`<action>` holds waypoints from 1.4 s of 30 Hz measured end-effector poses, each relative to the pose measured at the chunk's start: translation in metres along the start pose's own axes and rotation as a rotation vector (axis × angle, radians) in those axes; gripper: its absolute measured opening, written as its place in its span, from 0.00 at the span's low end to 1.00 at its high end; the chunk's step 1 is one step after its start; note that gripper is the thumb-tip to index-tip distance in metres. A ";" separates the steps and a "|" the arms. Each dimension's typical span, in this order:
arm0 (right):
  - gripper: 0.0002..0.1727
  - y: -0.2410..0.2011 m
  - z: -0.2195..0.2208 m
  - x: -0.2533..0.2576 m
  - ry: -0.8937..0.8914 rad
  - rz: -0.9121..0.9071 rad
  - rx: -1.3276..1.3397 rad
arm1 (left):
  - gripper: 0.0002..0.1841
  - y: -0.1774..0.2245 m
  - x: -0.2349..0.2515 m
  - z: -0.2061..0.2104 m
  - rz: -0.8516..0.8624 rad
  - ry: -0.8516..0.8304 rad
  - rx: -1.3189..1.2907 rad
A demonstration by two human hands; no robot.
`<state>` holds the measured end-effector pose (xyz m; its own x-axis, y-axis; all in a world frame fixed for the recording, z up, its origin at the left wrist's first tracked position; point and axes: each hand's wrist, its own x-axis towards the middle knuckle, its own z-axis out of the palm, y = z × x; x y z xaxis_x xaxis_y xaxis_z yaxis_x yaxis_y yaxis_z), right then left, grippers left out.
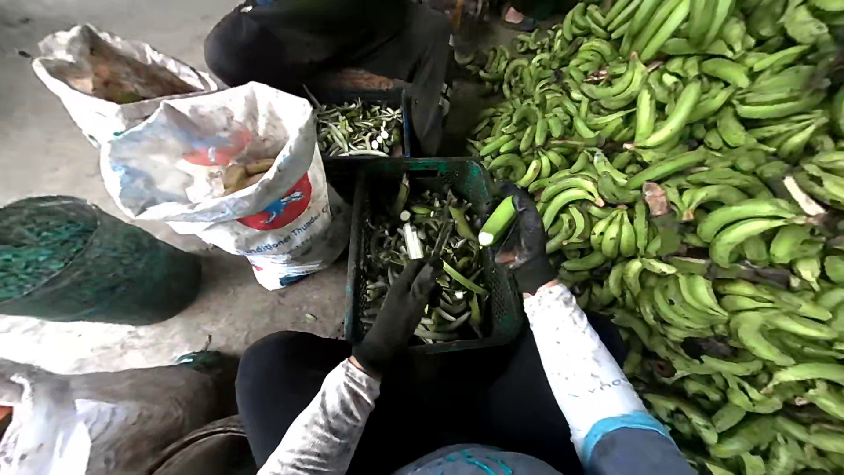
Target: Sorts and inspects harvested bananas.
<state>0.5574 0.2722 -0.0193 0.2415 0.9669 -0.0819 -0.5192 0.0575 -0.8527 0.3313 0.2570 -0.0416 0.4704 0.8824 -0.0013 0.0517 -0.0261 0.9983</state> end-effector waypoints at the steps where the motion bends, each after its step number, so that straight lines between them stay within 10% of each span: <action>1: 0.20 0.002 0.000 0.007 0.004 -0.003 0.053 | 0.29 0.000 -0.002 0.006 0.009 -0.040 -0.039; 10: 0.16 0.000 0.006 0.018 -0.004 -0.078 -0.011 | 0.31 0.006 -0.009 0.035 0.004 -0.189 -0.154; 23: 0.18 -0.003 0.006 0.024 -0.034 0.262 0.181 | 0.35 0.007 -0.016 0.040 -0.031 -0.279 -0.179; 42: 0.17 0.019 0.014 -0.009 -0.079 0.199 0.008 | 0.37 -0.016 -0.020 0.051 -0.009 -0.083 0.021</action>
<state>0.5345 0.2682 -0.0275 0.0685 0.9759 -0.2071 -0.5569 -0.1348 -0.8196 0.3654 0.2157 -0.0602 0.5409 0.8409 -0.0158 0.0739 -0.0288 0.9968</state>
